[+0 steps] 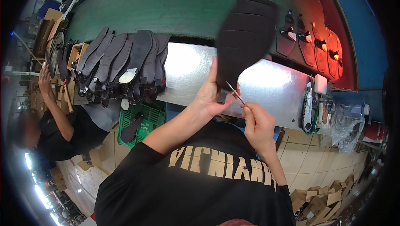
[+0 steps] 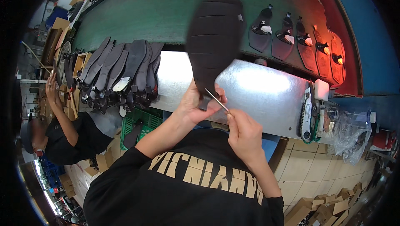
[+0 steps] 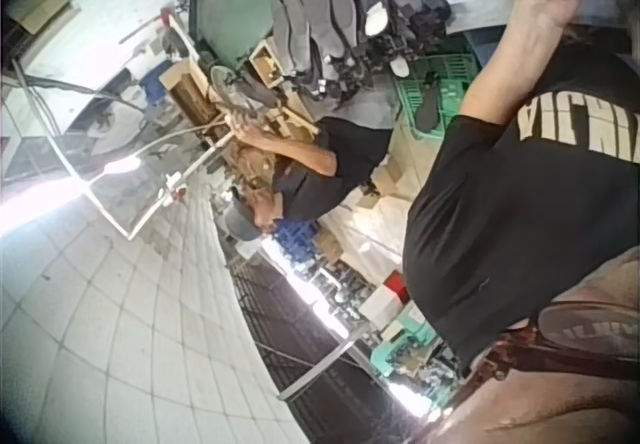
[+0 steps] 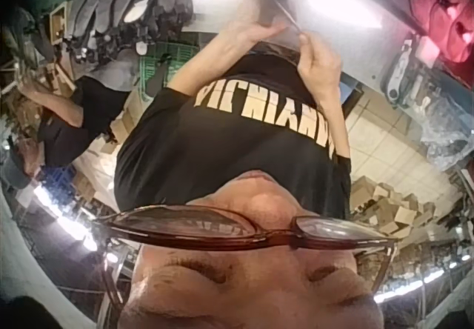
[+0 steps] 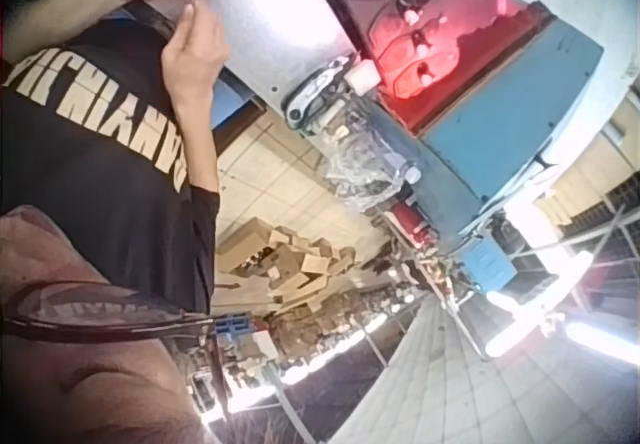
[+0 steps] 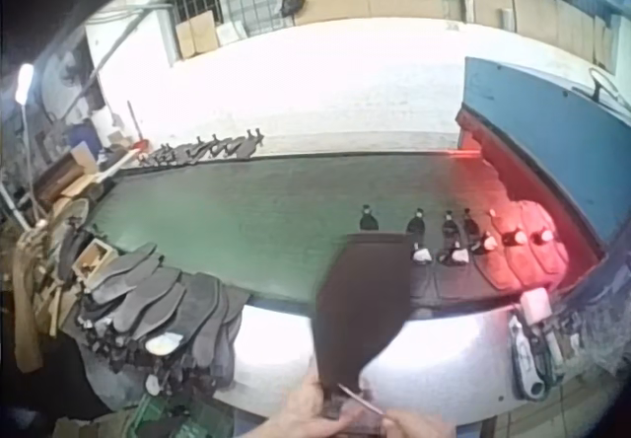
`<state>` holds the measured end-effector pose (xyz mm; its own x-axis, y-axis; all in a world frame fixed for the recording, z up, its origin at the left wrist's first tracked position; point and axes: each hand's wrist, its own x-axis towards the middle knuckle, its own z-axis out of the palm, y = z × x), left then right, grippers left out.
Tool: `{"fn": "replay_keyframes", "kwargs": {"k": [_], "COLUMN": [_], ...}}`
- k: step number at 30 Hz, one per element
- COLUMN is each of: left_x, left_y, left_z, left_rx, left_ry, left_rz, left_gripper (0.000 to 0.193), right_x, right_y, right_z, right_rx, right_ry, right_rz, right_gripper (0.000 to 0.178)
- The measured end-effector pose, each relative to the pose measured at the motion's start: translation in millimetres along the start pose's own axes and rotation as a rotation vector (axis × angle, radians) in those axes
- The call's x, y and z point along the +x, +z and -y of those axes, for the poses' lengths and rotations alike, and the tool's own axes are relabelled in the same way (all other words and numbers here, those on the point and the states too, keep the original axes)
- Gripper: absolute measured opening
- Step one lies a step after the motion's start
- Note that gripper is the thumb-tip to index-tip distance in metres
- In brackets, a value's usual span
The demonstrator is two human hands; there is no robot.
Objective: The person attaches small white plastic heel pieces to the back of black slipper soles using a screwdriver. They pick up a sole, align the heel piece, and tighten it with the screwdriver, repeating this process for multiple soles on a metal workbench.
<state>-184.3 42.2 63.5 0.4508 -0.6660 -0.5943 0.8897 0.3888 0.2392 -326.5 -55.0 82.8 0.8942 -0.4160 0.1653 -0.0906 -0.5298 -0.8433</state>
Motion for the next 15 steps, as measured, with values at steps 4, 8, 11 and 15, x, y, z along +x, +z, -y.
{"fn": "replay_keyframes", "kwargs": {"k": [4,8,11,15], "left_x": [17,11,11,11], "left_y": [-27,-3,-12,-10], "left_z": [14,13,12,11], "left_rx": [-0.283,-0.010,0.130,0.175], "left_ry": [-0.103,0.052,0.095,0.060], "left_rz": [0.326,0.034,0.187,0.123], "left_gripper": [0.055,0.075,0.074,0.077], "right_x": [2,0,-3,-5], "right_y": [9,17,20,18], "right_z": [-7,-8,-7,-5], "right_rx": [-0.090,-0.084,-0.092,-0.098], "right_ry": [-0.045,0.006,-0.011,-0.070], "right_rz": [0.001,0.019,0.041,0.100], "right_gripper": [0.003,0.007,0.009,0.010]}}
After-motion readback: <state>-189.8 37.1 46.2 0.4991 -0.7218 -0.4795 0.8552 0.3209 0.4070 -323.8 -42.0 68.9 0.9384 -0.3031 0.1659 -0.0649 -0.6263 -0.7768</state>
